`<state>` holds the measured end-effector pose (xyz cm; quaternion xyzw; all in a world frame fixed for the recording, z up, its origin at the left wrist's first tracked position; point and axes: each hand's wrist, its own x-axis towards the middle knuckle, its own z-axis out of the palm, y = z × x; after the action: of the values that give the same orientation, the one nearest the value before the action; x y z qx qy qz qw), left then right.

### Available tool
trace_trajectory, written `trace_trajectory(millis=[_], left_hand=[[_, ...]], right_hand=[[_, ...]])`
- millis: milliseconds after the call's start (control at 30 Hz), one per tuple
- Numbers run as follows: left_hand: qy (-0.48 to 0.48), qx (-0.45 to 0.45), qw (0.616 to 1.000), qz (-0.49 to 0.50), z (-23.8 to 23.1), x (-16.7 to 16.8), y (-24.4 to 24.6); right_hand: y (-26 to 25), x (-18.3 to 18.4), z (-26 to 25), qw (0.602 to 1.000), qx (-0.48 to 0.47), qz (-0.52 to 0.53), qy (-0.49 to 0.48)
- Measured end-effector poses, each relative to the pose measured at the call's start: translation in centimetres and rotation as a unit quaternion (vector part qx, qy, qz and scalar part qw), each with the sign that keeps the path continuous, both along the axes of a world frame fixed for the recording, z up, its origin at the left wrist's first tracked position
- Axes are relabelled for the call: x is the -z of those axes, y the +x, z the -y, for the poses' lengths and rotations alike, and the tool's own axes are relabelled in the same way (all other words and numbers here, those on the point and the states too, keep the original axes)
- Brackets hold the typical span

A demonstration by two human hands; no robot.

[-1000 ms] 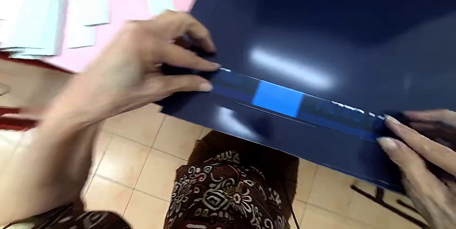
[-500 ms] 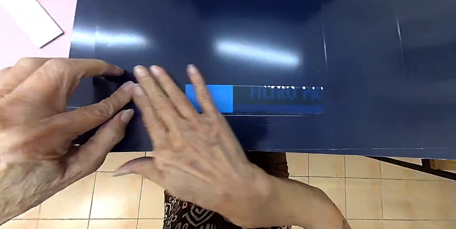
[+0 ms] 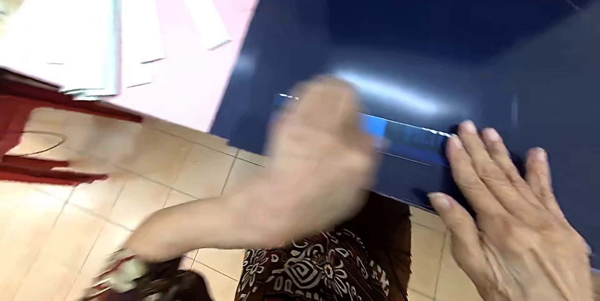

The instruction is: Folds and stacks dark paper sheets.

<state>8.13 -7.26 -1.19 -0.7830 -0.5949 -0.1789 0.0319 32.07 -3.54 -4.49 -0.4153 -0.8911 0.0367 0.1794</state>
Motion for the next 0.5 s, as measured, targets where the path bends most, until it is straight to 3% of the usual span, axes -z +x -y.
trace_trajectory(millis=[100,167,333,500], left_hand=[[-0.004,0.085,0.990,0.109,-1.0,1.9,6.3],[-0.019,0.107,0.985,0.136,-1.0,3.0,6.6],[-0.033,0.032,0.998,0.050,2.1,2.9,-1.8],[0.014,-0.021,0.998,0.054,3.5,2.6,-7.2]], right_hand=[[0.7,0.9,-0.4,1.000,-0.019,-0.001,0.009],[1.1,1.2,-0.6,1.000,-0.021,0.006,0.005],[0.8,0.3,-0.3,0.999,-0.005,0.022,-0.037],[-1.2,-0.8,0.4,0.999,0.012,0.034,-0.035]])
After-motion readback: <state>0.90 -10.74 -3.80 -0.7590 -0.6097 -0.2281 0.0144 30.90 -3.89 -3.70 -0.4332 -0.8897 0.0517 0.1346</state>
